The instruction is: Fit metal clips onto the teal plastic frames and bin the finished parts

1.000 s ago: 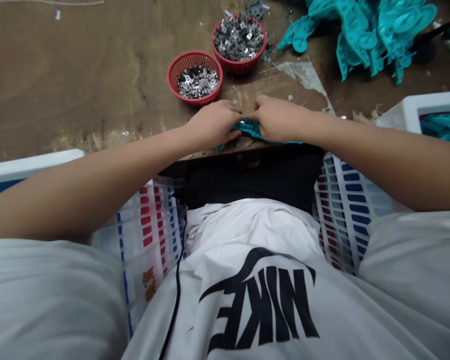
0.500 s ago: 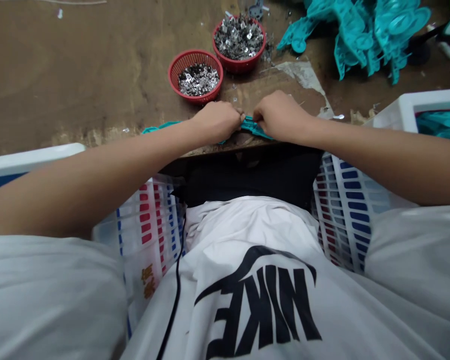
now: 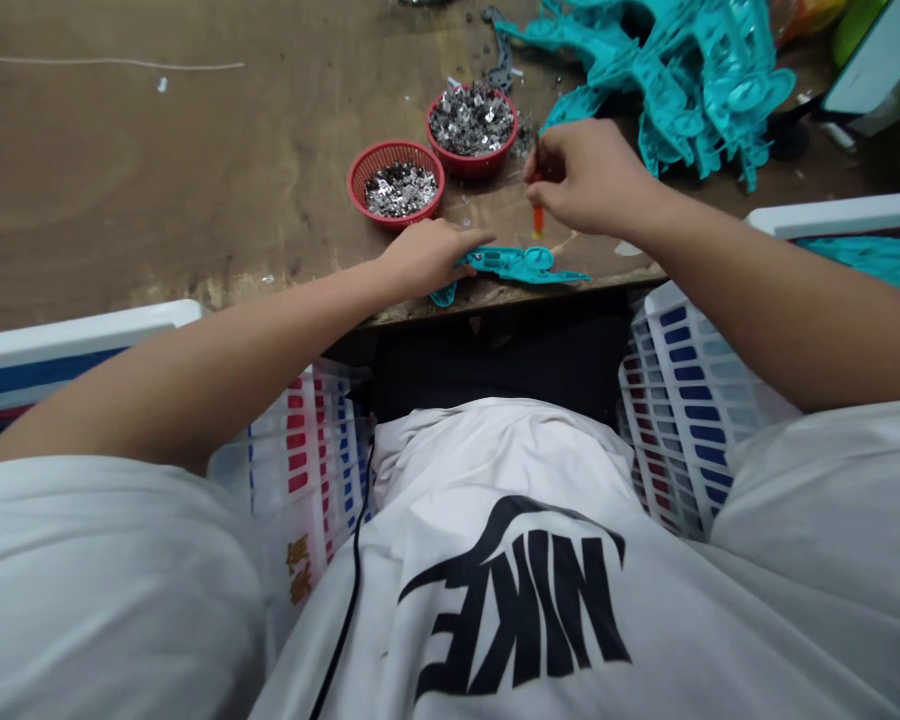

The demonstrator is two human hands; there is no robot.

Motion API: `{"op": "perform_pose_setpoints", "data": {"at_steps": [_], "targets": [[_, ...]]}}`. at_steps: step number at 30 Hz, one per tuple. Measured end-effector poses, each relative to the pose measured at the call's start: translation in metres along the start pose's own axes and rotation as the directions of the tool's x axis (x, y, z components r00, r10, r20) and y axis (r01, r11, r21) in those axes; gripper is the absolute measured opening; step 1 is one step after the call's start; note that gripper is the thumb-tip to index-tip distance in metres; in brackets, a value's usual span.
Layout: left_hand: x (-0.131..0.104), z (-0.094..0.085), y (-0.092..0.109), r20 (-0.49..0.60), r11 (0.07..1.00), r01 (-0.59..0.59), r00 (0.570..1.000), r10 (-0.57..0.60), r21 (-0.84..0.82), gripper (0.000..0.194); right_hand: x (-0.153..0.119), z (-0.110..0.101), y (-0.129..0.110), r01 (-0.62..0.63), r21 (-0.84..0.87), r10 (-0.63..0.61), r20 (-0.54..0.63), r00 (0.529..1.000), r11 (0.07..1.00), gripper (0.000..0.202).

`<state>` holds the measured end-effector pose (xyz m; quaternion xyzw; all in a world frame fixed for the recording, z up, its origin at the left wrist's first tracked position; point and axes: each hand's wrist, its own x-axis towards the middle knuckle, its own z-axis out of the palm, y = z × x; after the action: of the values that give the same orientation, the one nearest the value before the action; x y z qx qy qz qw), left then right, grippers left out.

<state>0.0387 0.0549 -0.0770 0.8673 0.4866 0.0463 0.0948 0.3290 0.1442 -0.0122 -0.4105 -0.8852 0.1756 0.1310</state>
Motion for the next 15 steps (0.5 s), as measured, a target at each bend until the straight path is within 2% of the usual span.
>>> {"op": "perform_pose_setpoints", "data": {"at_steps": [3,6,10,12,15], "targets": [[-0.001,-0.001,0.001,0.032,0.998,-0.045,0.998,0.046,-0.033,0.053,-0.008,-0.001,-0.017,-0.055,0.23,0.063,-0.028,0.998,0.972,0.06],[0.0,0.001,-0.005,0.039,0.994,-0.055,0.997,0.059,-0.096,0.051,-0.016,0.018,-0.032,-0.061,0.321,0.074,-0.029,0.997,0.945,0.048],[0.001,0.004,-0.012,0.03,0.991,-0.066,0.997,0.07,-0.119,0.058,-0.021,0.039,-0.036,-0.022,0.255,0.046,-0.088,0.995,0.967,0.03],[0.002,0.004,-0.012,0.045,0.991,-0.066,0.996,0.072,-0.114,0.058,-0.021,0.037,-0.033,-0.02,0.153,0.035,-0.1,0.994,0.988,0.026],[0.004,0.004,-0.012,0.077,0.992,-0.049,0.995,0.058,-0.114,0.055,-0.018,0.024,-0.022,-0.002,0.032,0.005,-0.085,0.996,0.999,0.03]]}}
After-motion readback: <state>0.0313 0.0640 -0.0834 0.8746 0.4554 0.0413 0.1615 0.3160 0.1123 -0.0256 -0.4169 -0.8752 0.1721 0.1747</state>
